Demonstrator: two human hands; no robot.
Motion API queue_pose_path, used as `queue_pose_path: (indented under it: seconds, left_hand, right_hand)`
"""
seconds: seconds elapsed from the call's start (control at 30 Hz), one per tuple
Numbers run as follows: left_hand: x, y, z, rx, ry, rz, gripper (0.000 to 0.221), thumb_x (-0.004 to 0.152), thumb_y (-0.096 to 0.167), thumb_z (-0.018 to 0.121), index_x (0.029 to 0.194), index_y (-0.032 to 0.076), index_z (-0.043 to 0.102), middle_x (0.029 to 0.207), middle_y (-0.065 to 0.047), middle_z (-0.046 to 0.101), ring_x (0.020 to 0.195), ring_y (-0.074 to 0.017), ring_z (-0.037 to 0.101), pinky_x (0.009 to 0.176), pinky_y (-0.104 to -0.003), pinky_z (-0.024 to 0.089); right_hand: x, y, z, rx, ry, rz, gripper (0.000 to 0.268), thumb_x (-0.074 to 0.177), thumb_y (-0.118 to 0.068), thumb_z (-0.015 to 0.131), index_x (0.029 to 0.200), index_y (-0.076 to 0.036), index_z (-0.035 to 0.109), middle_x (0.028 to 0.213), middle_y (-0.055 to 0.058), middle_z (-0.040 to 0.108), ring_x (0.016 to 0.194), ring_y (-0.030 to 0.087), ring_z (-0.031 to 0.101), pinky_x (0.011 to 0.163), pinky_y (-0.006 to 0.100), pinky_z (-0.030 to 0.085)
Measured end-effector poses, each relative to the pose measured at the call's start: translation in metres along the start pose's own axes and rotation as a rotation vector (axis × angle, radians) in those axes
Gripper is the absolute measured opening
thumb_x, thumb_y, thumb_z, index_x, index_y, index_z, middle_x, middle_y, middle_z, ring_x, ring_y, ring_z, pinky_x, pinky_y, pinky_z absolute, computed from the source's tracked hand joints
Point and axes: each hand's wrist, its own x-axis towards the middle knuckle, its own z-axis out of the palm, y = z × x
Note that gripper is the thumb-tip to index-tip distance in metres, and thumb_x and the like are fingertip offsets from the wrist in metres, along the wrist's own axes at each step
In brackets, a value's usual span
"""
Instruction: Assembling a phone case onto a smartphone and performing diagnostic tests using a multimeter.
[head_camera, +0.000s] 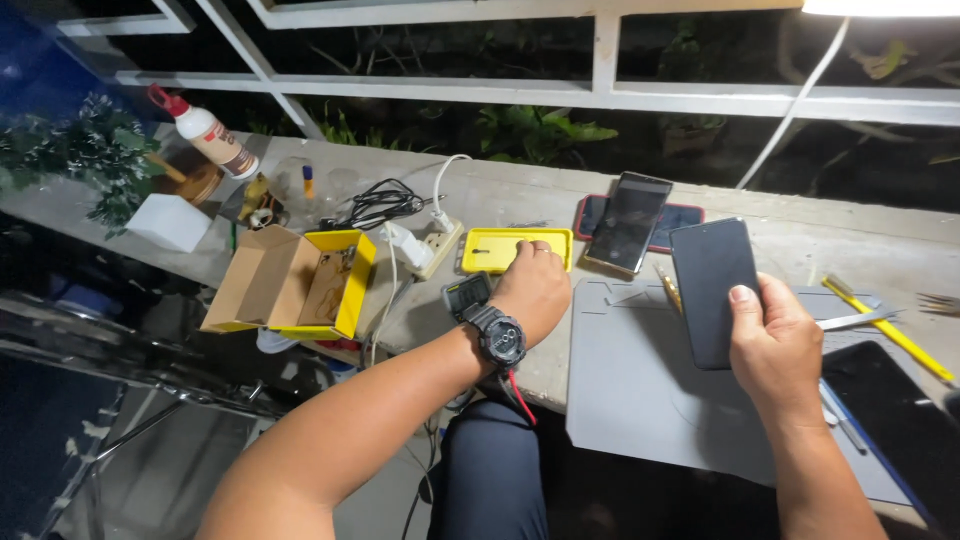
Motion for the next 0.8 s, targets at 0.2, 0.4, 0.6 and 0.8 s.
queue_pose_path:
  seconds: [0.2, 0.4, 0.6, 0.8]
  left_hand:
    - [-0.009, -0.001, 0.007, -0.046, 0.070, 0.032, 0.030, 0.109, 0.018, 0.055, 0.112, 0.017, 0.085, 0.108, -0.013, 0.082, 0.101, -0.0332, 0.067, 0.086, -0.052, 0.048]
    - [-0.012, 0.000, 0.022, -0.059, 0.225, -0.046, 0.020, 0.105, 0.020, 0.059, 0.103, 0.022, 0.079, 0.099, -0.009, 0.079, 0.094, -0.0305, 0.067, 0.082, -0.048, 0.048]
    - [-0.005, 0.003, 0.042, -0.095, 0.236, -0.066, 0.020, 0.104, 0.017, 0.059, 0.103, 0.019, 0.079, 0.098, -0.010, 0.079, 0.092, -0.0301, 0.067, 0.079, -0.047, 0.049]
    - [-0.002, -0.005, 0.034, -0.091, 0.186, -0.013, 0.020, 0.107, 0.019, 0.059, 0.106, 0.018, 0.079, 0.100, -0.012, 0.081, 0.093, -0.0309, 0.070, 0.079, -0.047, 0.050]
  right_hand:
    - [-0.005, -0.008, 0.008, -0.014, -0.033, 0.006, 0.025, 0.123, -0.030, 0.061, 0.129, -0.014, 0.079, 0.080, 0.000, 0.056, 0.080, 0.021, 0.052, 0.083, 0.041, 0.046]
    - [-0.006, -0.010, 0.009, 0.007, -0.056, 0.007, 0.022, 0.126, -0.027, 0.062, 0.112, -0.012, 0.070, 0.080, -0.003, 0.045, 0.079, 0.017, 0.042, 0.079, 0.038, 0.041]
    - [-0.008, -0.014, 0.009, 0.044, -0.071, 0.020, 0.029, 0.126, -0.026, 0.061, 0.101, -0.010, 0.060, 0.081, -0.004, 0.039, 0.079, 0.016, 0.038, 0.077, 0.037, 0.037]
    - [-0.007, -0.009, 0.009, 0.037, -0.059, 0.002, 0.022, 0.125, -0.027, 0.062, 0.110, -0.011, 0.069, 0.080, -0.004, 0.044, 0.078, 0.016, 0.041, 0.078, 0.037, 0.039]
